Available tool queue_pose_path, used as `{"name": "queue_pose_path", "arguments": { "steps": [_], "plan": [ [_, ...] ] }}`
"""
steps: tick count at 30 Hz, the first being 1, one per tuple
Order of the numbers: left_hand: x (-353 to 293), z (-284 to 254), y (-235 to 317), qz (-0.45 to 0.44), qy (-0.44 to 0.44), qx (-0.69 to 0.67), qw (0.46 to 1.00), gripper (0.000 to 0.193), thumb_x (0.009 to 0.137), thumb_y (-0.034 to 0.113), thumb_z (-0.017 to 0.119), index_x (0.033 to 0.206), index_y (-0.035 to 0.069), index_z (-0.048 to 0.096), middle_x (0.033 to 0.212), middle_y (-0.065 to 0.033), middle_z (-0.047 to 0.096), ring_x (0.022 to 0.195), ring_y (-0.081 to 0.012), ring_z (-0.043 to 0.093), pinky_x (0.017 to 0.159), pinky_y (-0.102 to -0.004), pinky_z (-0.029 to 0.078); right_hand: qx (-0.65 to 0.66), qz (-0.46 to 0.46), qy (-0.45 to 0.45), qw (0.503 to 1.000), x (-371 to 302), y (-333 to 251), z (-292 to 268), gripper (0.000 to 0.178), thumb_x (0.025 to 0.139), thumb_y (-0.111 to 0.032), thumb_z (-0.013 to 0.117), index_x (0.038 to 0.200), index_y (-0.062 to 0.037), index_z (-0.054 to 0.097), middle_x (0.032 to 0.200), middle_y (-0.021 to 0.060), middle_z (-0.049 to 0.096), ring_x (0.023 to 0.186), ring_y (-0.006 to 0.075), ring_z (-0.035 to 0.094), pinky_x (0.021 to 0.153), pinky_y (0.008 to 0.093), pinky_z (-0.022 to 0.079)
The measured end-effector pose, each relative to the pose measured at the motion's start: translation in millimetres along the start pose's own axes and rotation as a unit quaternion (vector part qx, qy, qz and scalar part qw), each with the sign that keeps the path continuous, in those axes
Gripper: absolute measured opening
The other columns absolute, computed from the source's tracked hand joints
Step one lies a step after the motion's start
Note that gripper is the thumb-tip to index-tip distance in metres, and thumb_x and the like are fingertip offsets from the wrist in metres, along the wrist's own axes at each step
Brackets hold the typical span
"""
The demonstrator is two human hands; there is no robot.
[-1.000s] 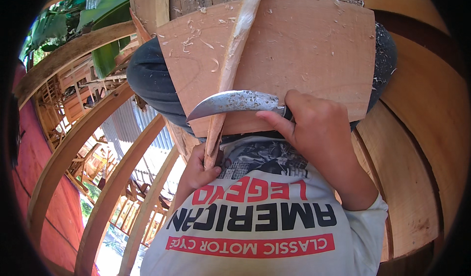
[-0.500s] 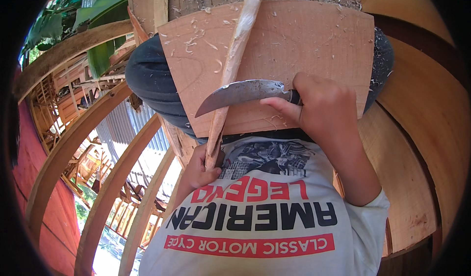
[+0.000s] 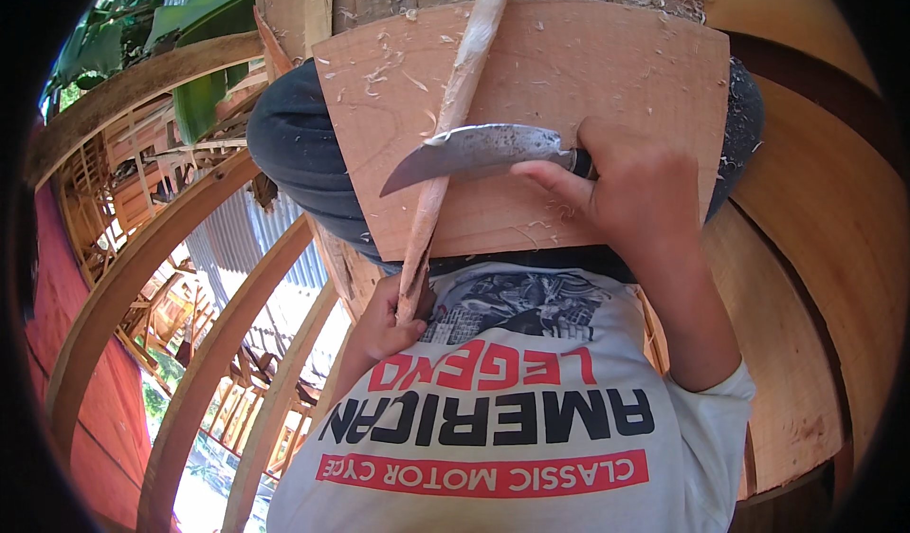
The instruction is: The person sits on the floor of a wooden structure and uses a curved knife to shave and shape a long wooden stick. They repeatedly scrape the surface to remove thin shavings, rotating the stick to work on different sides.
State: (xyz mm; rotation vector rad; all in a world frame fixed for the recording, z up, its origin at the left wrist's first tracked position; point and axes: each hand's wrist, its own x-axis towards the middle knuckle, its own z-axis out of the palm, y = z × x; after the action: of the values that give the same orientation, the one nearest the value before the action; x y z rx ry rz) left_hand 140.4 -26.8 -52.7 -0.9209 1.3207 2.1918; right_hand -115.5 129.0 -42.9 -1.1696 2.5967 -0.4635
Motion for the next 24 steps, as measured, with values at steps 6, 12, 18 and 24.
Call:
{"name": "queue_pose_path", "arguments": {
  "steps": [6,12,18,24],
  "plan": [
    [0,1,2,0.003,0.003,0.019,1.0,0.035,0.066,0.029,0.066,0.081,0.005,0.045,0.062,0.0036,0.034,0.055,-0.0082,0.031,0.051,-0.0248,0.024,-0.016,0.001,0.006,1.0,4,4,-1,0.055,0.072,-0.06,0.066,0.061,-0.0065,0.055,0.048,0.0084,0.051,0.043,0.027,0.054,0.041,0.035,0.041],
    [-2,1,1,0.003,0.01,0.013,1.0,0.035,0.066,0.028,0.066,0.079,0.005,0.045,0.062,0.0038,0.034,0.055,-0.0084,0.031,0.051,-0.025,0.024,-0.021,-0.002,0.015,1.0,7,5,1,0.056,0.072,-0.06,0.066,0.061,-0.0067,0.055,0.046,0.0082,0.049,0.041,0.0271,0.053,0.04,0.0348,0.04],
    [-1,1,5,-0.008,0.005,0.007,1.0,0.031,0.065,0.025,0.065,0.077,0.005,0.044,0.062,0.0038,0.034,0.055,-0.0085,0.032,0.051,-0.025,0.025,-0.026,0.021,0.022,0.999,8,7,0,0.056,0.072,-0.06,0.066,0.063,-0.0057,0.058,0.047,0.0094,0.049,0.044,0.0284,0.054,0.043,0.0357,0.042],
    [-6,-2,-4,-0.014,0.004,0.059,0.998,0.033,0.062,0.023,0.065,0.083,0.003,0.048,0.068,0.001,0.041,0.063,-0.0111,0.04,0.059,-0.0258,0.031,0.052,0.242,0.124,0.961,24,79,-26,0.057,0.083,-0.055,0.059,0.073,0.0015,0.06,0.05,0.013,0.045,0.046,0.018,0.044,0.047,0.033,0.036]
  ]
}}
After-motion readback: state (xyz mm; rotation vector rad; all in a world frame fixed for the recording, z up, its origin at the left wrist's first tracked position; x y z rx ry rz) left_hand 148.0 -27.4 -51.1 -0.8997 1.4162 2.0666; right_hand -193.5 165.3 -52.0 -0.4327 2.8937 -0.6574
